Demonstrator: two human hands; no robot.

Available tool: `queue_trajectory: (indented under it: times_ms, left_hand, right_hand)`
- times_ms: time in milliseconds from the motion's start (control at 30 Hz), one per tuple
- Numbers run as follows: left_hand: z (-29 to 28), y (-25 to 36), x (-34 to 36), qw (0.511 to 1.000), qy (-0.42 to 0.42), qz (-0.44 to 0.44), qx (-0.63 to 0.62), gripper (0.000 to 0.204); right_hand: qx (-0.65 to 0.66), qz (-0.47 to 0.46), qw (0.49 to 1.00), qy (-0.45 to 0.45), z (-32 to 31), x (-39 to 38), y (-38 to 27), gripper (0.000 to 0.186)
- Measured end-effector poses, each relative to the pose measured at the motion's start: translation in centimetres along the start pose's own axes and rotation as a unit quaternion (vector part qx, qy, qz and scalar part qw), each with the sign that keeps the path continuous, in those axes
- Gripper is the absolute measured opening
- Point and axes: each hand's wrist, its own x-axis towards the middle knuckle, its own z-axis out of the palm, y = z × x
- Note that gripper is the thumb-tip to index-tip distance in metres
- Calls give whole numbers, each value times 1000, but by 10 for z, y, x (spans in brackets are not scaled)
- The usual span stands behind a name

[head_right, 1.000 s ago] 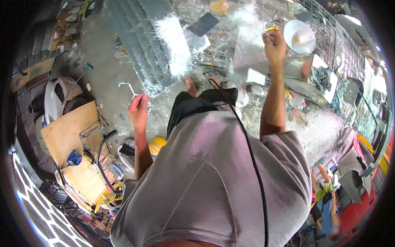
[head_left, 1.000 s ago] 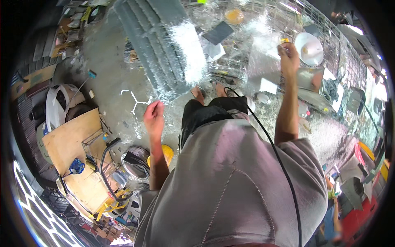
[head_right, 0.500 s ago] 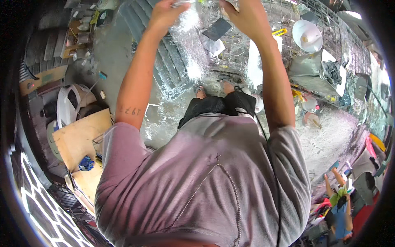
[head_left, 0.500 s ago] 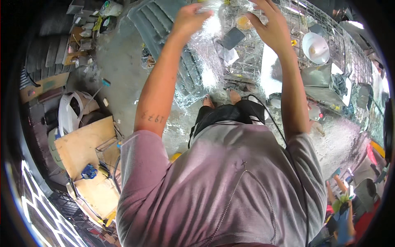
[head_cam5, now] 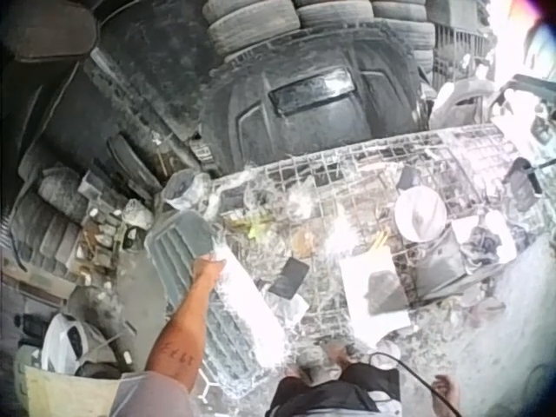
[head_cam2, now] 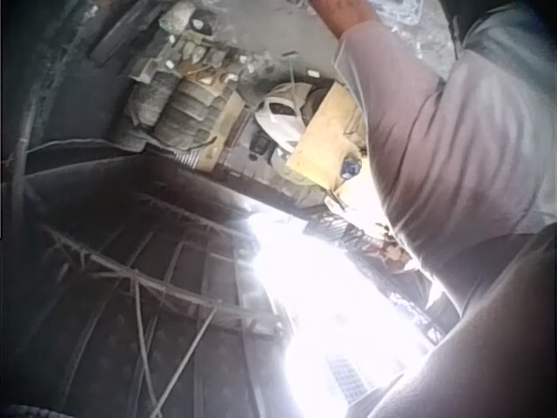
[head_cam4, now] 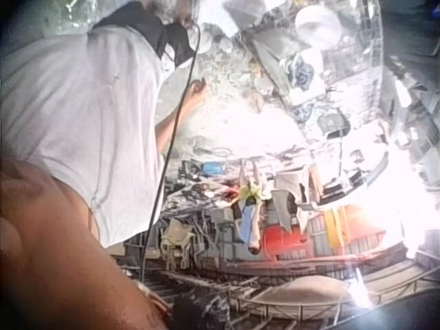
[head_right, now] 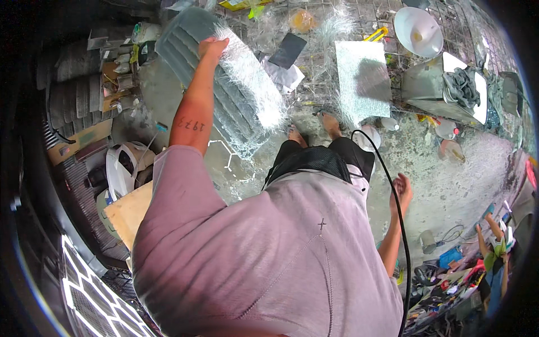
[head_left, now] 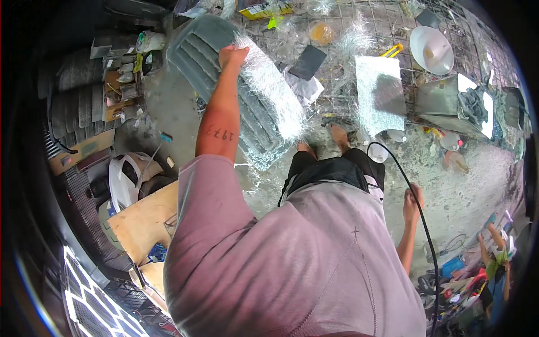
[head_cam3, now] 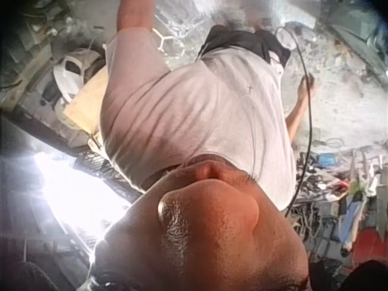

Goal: Repairing a car component by applying fiberglass sheets and resin.

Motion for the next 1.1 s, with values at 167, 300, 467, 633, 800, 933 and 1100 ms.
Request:
queue_trajectory:
  times_ms: [167, 300, 467, 633, 800, 933, 1100]
  left_hand:
    - [-1, 13, -25, 935, 77, 164, 304, 62]
    - [0, 16, -53, 885, 197, 280, 316, 85]
    - [2, -3, -65, 769, -47, 332, 544, 79]
    - [6, -10, -61, 776, -94, 312, 541, 73]
    - [11, -7, -49, 758, -126, 330, 549, 69]
    - [2, -8, -39, 737, -138, 408, 520, 70]
    - [-8, 1, -41, 742, -132, 438, 490, 68]
  right_hand:
    - [12, 45, 998, 31, -4, -18, 22, 29]
    - [-4, 7, 999, 38, 1, -13, -14, 28]
    - [-69, -188, 977, 72, 23, 33, -110, 26]
    - [-185, -377, 903, 90, 90, 121, -198, 48]
    - [-282, -298, 902, 131, 141, 169, -200, 78]
    - [-249, -292, 909, 162, 151, 180, -179, 79]
    - [-211, -260, 923, 192, 137, 185, -180, 73]
